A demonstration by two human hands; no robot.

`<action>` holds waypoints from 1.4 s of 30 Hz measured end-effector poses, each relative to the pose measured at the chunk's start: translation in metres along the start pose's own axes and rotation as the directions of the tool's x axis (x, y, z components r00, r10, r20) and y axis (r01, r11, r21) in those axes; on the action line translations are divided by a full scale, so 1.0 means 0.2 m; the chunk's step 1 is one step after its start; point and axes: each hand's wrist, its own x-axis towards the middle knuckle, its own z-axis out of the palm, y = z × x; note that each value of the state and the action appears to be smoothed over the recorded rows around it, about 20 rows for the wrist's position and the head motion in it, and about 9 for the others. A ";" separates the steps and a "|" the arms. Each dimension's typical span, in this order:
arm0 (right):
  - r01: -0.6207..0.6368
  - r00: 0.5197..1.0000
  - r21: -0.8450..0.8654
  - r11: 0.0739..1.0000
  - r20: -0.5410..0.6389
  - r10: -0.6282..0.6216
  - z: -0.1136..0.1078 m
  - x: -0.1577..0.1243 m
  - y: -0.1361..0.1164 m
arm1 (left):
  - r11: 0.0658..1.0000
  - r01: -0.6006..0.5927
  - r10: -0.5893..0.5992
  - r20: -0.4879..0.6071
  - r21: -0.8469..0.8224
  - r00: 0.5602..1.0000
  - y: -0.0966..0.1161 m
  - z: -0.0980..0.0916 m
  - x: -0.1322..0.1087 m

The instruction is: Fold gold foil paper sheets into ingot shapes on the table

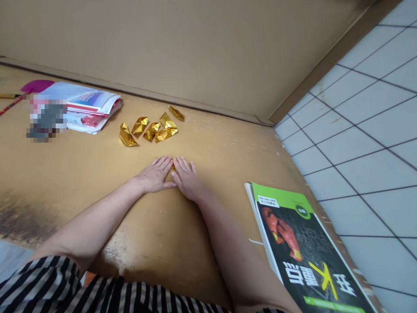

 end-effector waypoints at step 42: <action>-0.060 0.998 -0.011 0.998 -0.001 0.060 0.01 -0.04 0.07 | 0.999 0.048 -0.048 0.010 -0.006 0.999 0.02 -0.03 -0.01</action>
